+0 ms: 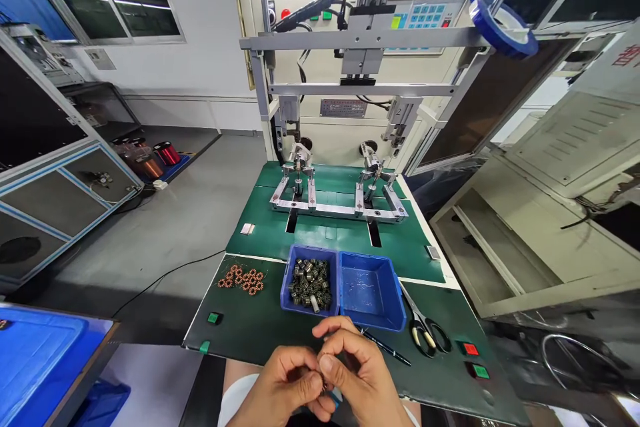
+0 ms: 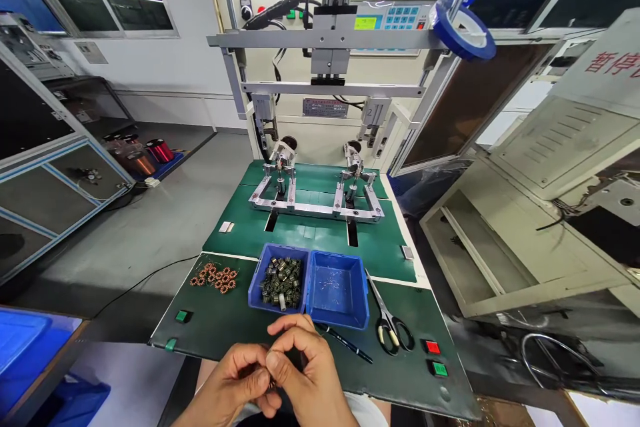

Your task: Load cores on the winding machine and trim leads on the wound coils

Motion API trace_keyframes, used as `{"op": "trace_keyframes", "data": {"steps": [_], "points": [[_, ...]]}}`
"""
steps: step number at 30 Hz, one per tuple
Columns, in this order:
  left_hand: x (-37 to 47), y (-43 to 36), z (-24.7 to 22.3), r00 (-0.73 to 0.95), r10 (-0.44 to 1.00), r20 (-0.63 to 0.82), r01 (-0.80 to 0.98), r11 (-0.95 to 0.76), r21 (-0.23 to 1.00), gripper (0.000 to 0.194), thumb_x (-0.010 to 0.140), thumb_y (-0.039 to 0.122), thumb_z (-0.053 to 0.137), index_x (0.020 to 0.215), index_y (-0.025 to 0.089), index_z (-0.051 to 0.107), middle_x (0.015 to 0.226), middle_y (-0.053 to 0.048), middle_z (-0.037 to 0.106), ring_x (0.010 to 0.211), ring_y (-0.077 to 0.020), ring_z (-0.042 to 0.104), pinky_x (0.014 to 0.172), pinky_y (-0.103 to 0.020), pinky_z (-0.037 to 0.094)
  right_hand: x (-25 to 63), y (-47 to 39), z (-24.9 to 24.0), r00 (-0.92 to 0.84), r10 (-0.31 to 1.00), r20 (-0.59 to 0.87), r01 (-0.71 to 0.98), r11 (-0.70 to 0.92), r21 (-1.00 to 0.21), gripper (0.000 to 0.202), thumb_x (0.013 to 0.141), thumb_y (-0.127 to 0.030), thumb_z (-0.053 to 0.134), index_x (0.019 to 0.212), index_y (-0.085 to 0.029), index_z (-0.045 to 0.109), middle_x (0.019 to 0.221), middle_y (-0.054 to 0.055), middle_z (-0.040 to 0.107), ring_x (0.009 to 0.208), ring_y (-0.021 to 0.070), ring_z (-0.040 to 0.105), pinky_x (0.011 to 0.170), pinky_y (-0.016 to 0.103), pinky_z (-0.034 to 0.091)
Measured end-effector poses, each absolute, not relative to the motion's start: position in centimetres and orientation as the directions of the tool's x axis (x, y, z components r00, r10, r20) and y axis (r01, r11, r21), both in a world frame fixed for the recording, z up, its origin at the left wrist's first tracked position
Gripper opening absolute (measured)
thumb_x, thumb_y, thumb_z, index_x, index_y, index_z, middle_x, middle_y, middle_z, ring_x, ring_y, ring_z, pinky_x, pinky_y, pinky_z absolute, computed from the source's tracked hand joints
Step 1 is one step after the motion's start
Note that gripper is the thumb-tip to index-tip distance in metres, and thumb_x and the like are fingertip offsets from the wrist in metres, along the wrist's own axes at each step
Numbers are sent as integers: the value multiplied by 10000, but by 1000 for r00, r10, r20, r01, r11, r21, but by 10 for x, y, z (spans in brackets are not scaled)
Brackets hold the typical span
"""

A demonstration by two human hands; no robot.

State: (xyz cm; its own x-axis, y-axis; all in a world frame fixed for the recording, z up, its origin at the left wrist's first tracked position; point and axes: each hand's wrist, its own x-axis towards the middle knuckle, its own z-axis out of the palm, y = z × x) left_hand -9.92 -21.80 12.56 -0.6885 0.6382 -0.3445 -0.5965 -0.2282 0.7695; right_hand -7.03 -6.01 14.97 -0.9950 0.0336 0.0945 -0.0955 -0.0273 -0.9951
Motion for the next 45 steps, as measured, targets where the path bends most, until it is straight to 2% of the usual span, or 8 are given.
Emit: {"op": "trace_keyframes", "data": {"steps": [7, 13, 20, 24, 27, 30, 34, 45], "points": [[-102, -211, 137, -766, 601, -229, -495, -324, 806, 459, 579, 404, 903, 902, 190, 657, 711, 35, 672, 577, -70, 624, 553, -161, 446, -68, -48, 145, -951, 50, 305, -303, 39, -952, 298, 849, -565, 659, 970, -305, 740, 1004, 77, 701, 965, 232, 641, 846, 380, 513], [-100, -209, 137, -771, 597, -221, -475, -309, 824, 490, 549, 348, 928, 909, 204, 630, 682, 62, 629, 568, -71, 610, 544, -168, 417, -66, -50, 144, -925, 73, 372, -364, 103, -926, 236, 907, -471, 624, 837, -275, 735, 965, 65, 698, 885, 215, 647, 762, 354, 533], [-95, -214, 134, -828, 522, -204, -369, -233, 900, 488, 542, 235, 937, 917, 212, 625, 693, 60, 651, 591, -69, 586, 572, -177, 409, -60, -51, 149, -908, 26, 418, -394, 284, -874, 328, 975, -463, 502, 776, -238, 634, 1006, 63, 647, 932, 212, 605, 806, 349, 509], [-95, -215, 135, -800, 570, -186, -383, -247, 890, 502, 534, 323, 938, 925, 208, 645, 686, 58, 634, 602, -63, 581, 582, -161, 409, -58, -51, 149, -901, -26, 432, -414, 345, -843, 371, 1006, -476, 407, 790, -233, 587, 1015, 66, 618, 964, 217, 576, 814, 356, 505], [-98, -214, 142, -738, 654, -167, -446, -287, 848, 499, 636, 532, 828, 972, 200, 669, 769, 14, 648, 628, -95, 638, 592, -184, 466, -58, -50, 152, -905, -60, 422, -414, 360, -836, 410, 1005, -507, 375, 775, -231, 571, 1016, 69, 608, 990, 224, 562, 808, 353, 507], [-102, -211, 150, -653, 721, -232, -515, -198, 834, 498, 698, 610, 734, 923, 167, 698, 732, -5, 634, 599, -112, 657, 573, -202, 509, -57, -47, 156, -923, -83, 377, -380, 371, -848, 403, 994, -517, 398, 776, -235, 586, 1038, 76, 610, 1003, 237, 568, 825, 371, 508], [-105, -210, 157, -613, 713, -341, -558, -84, 825, 517, 641, 626, 767, 835, 148, 735, 652, -1, 626, 550, -106, 645, 540, -184, 498, -54, -44, 159, -956, -43, 291, -287, 347, -893, 376, 975, -519, 458, 775, -236, 605, 1081, 78, 615, 1007, 242, 577, 856, 391, 498], [-100, -205, 150, -626, 713, -316, -417, 37, 908, 393, 745, 541, 735, 724, 149, 712, 681, -29, 679, 564, -139, 662, 586, -239, 508, -47, -33, 169, -982, -60, 177, -187, 323, -928, 367, 969, -505, 484, 763, -240, 633, 1101, 73, 609, 1115, 258, 524, 934, 420, 452]]}}
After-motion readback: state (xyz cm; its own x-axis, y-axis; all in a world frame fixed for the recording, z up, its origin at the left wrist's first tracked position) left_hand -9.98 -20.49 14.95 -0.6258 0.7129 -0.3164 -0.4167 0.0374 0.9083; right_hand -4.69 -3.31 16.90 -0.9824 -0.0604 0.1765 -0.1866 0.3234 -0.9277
